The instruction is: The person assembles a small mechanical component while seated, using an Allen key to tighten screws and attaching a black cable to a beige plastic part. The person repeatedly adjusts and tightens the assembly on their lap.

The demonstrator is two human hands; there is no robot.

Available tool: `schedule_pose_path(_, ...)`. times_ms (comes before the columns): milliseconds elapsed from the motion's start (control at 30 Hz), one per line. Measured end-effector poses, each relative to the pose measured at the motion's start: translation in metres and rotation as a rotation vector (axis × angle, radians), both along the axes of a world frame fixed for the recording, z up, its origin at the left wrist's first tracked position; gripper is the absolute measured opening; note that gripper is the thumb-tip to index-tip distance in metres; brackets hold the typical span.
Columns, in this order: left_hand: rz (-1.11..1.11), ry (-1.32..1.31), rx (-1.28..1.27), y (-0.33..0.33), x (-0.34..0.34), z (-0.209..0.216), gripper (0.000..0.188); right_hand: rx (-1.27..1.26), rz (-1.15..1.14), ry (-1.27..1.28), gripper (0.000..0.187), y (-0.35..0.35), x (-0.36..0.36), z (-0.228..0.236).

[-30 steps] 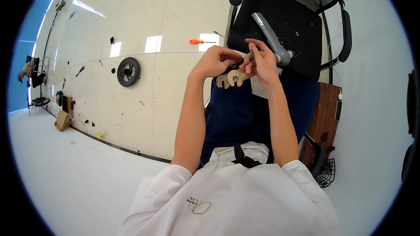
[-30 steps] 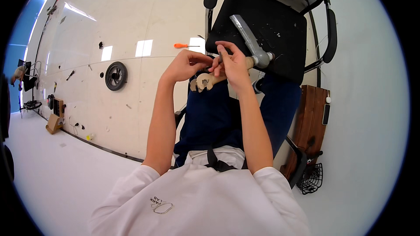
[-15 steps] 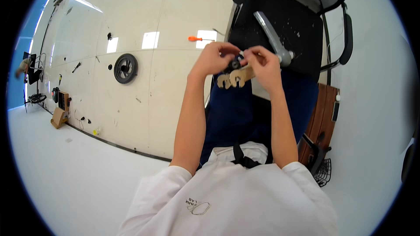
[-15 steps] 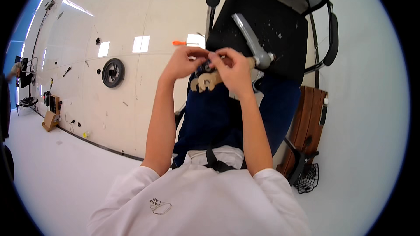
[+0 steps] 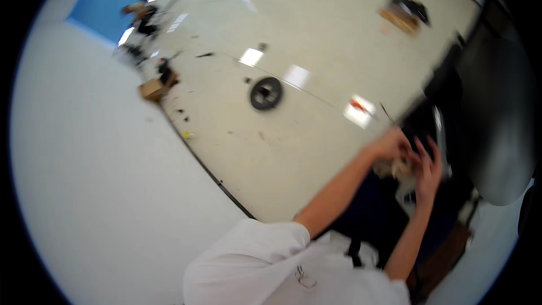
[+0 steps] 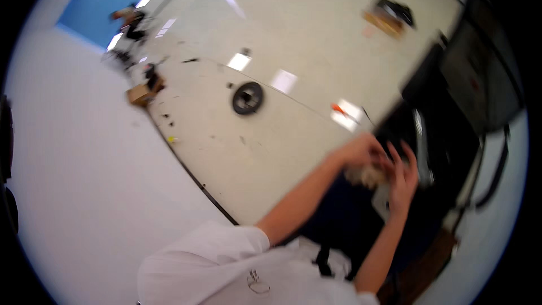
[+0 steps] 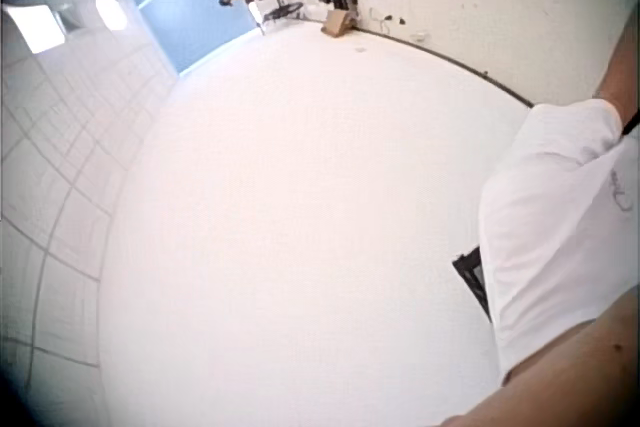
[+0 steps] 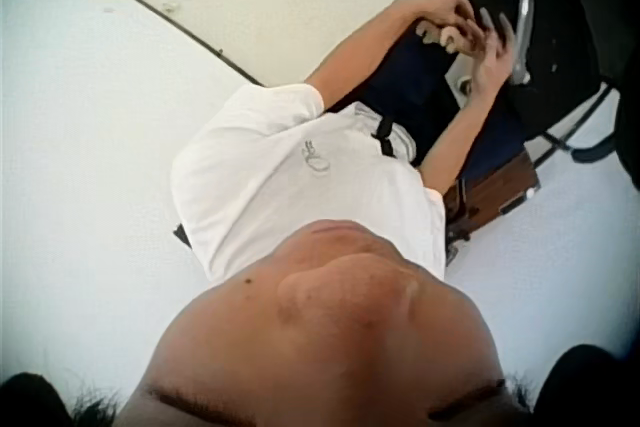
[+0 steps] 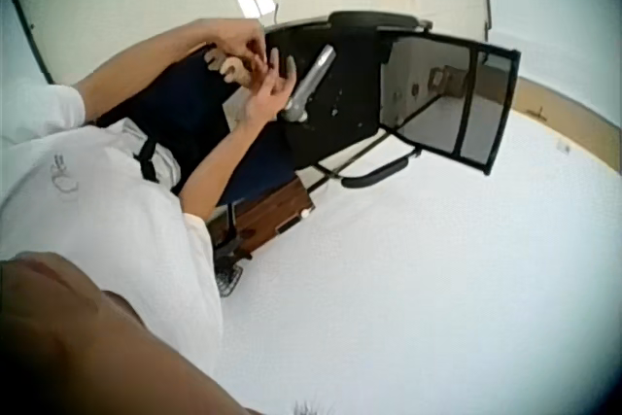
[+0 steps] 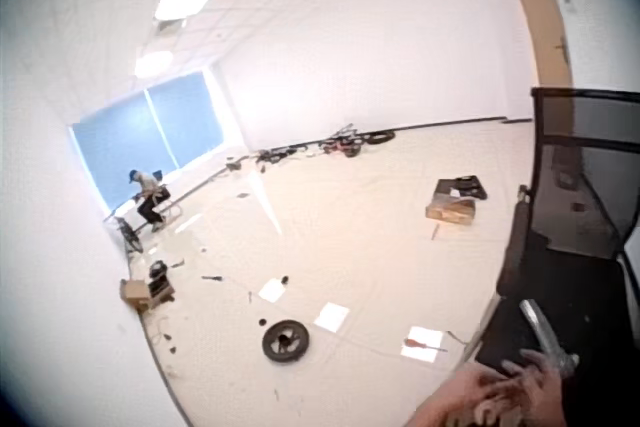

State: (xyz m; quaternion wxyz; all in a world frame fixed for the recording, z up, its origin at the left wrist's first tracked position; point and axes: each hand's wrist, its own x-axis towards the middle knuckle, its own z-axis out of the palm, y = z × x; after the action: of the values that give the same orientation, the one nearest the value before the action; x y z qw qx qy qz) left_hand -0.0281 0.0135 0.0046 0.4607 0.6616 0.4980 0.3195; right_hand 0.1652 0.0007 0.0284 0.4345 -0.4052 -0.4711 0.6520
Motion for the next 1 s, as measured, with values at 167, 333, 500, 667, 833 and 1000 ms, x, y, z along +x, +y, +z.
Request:
schedule_pose_path(167, 0.154, -0.010, -0.147, 0.004, -0.012, -0.016, 0.013, -0.127, 0.073, 0.263, 0.047, 0.026, -0.018, -0.018)
schedule_pose_path(333, 0.244, 0.170, -0.065, 0.046, 0.053, 0.026, 0.020, -0.234, -0.080, 0.520, 0.028, 0.081, 0.032, -0.026)
schedule_pose_path(500, 0.220, 0.139, -0.063, 0.006, 0.015, 0.031, 0.024, -0.061, -0.239, 0.027, 0.029, 0.019, -0.021, 0.015)
schedule_pose_path(667, 0.159, -0.010, -0.094, -0.004, 0.006, 0.023, 0.027, 0.290, -0.158, -0.312, 0.024, 0.009, -0.024, 0.016)
schedule_pose_path(833, 0.051, 0.030, -0.077, -0.006, -0.003, 0.017, 0.024, 0.446, 0.060, -0.448, 0.025, 0.017, -0.002, 0.026)
schedule_pose_path(1000, 0.042, -0.031, -0.181, -0.003, 0.000, 0.013, 0.022, 0.524, 0.169, -0.439, 0.023, 0.019, 0.001, 0.031)
